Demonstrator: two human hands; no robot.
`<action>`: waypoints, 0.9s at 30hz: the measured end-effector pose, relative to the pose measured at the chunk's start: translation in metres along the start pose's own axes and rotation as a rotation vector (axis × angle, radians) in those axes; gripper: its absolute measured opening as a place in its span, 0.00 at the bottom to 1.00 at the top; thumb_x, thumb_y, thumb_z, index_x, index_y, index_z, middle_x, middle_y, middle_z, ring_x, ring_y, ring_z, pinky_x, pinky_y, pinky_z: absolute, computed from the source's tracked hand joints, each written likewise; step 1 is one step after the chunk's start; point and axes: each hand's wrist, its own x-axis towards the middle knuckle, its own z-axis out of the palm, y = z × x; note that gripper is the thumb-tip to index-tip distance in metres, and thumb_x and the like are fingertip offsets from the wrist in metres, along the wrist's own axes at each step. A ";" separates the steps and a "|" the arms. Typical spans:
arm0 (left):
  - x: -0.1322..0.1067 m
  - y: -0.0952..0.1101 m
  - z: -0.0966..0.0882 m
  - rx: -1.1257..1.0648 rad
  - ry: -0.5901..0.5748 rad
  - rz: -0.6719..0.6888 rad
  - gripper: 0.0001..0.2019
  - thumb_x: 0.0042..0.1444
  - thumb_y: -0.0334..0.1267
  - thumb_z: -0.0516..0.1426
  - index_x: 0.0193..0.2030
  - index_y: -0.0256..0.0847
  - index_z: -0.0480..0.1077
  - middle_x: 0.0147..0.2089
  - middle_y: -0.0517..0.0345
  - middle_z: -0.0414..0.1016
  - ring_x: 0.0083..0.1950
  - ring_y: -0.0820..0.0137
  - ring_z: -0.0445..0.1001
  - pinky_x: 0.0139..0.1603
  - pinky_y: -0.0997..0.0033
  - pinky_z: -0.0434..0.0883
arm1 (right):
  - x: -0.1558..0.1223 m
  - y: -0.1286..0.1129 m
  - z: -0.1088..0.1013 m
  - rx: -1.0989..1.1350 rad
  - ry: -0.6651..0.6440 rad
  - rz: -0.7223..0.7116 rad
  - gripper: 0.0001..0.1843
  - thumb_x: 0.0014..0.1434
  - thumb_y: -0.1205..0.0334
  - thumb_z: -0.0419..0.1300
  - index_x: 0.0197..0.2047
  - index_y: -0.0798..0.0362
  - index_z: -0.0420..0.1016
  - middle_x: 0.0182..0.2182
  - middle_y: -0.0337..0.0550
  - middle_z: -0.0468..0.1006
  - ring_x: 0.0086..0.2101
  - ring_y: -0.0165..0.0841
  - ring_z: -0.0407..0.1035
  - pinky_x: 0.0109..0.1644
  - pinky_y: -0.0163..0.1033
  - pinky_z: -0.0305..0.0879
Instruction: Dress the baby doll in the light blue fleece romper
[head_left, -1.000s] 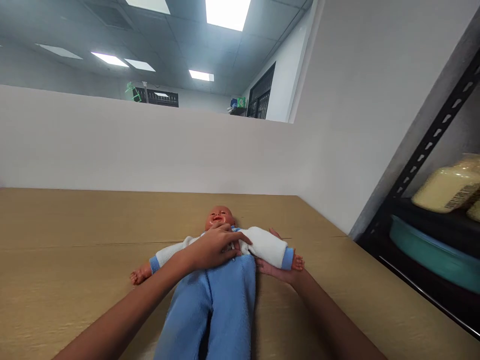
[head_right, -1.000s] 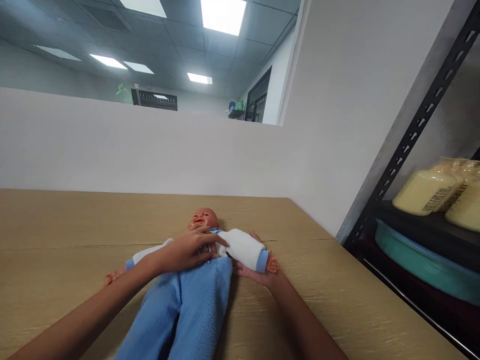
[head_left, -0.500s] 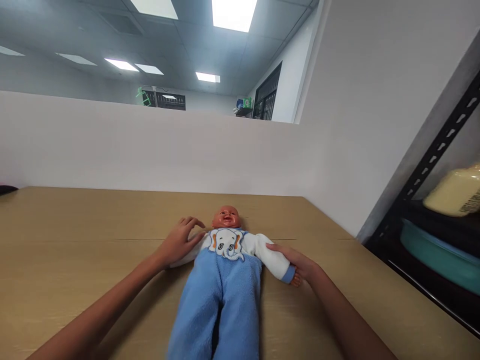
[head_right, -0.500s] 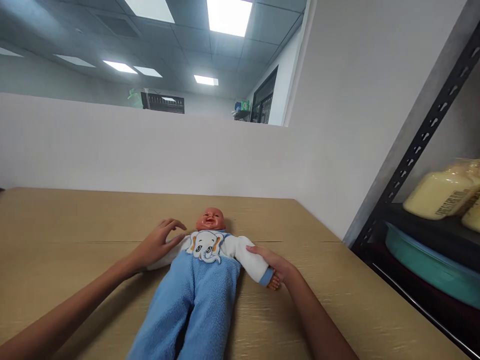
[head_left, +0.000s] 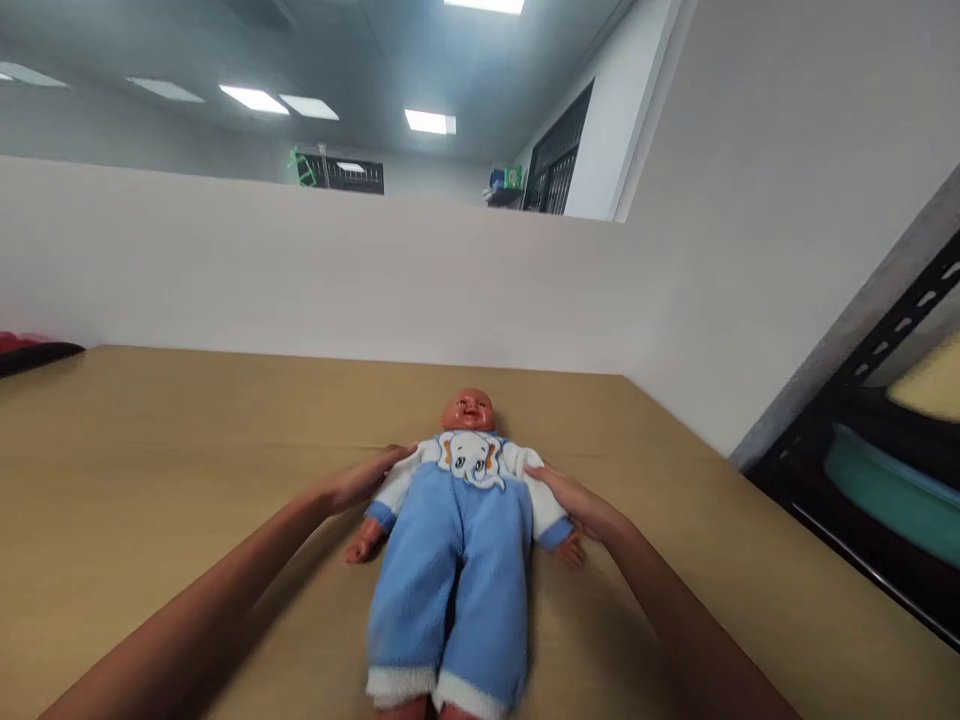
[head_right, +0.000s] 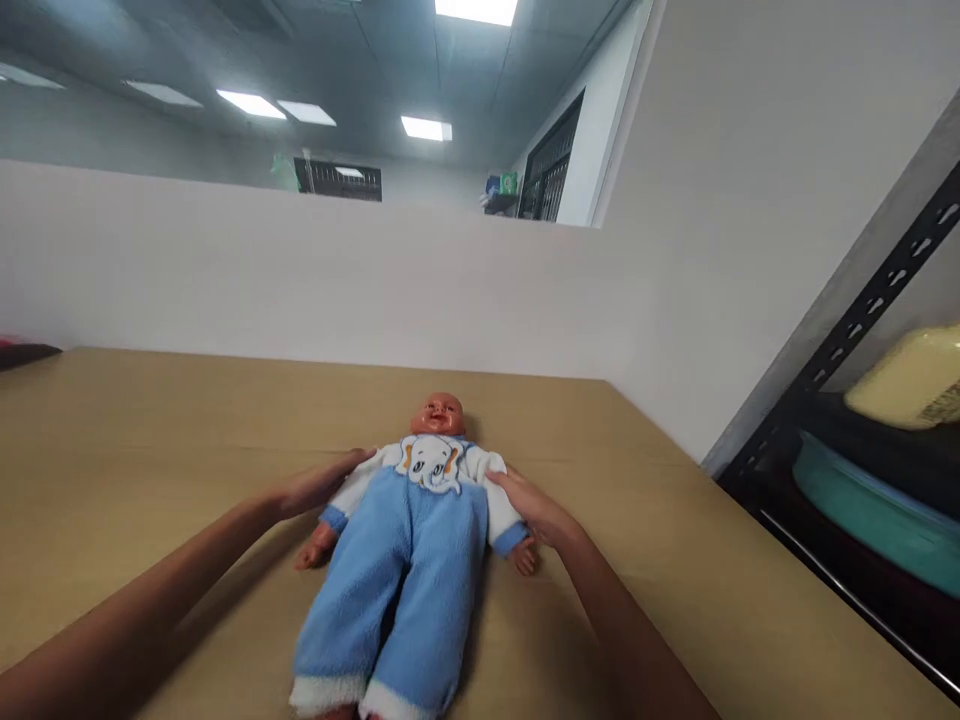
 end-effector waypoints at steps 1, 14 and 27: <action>0.001 -0.001 0.006 -0.089 -0.024 -0.042 0.35 0.59 0.67 0.59 0.58 0.38 0.74 0.61 0.45 0.81 0.64 0.49 0.75 0.67 0.54 0.70 | -0.003 0.000 0.008 0.015 -0.020 0.023 0.24 0.57 0.43 0.69 0.50 0.50 0.83 0.44 0.49 0.88 0.43 0.47 0.82 0.54 0.52 0.78; -0.066 0.040 0.064 0.139 0.287 0.007 0.37 0.58 0.68 0.58 0.63 0.41 0.65 0.69 0.41 0.73 0.71 0.47 0.69 0.73 0.51 0.64 | -0.068 -0.021 0.033 0.121 -0.087 -0.128 0.38 0.51 0.40 0.75 0.60 0.48 0.78 0.61 0.48 0.81 0.62 0.47 0.74 0.73 0.55 0.62; -0.215 -0.034 0.133 0.342 0.649 0.112 0.45 0.54 0.70 0.55 0.76 0.64 0.49 0.65 0.56 0.79 0.68 0.41 0.73 0.62 0.38 0.79 | -0.243 -0.049 0.043 -0.247 -0.058 -0.348 0.47 0.52 0.49 0.77 0.71 0.41 0.65 0.67 0.45 0.74 0.66 0.49 0.67 0.73 0.55 0.60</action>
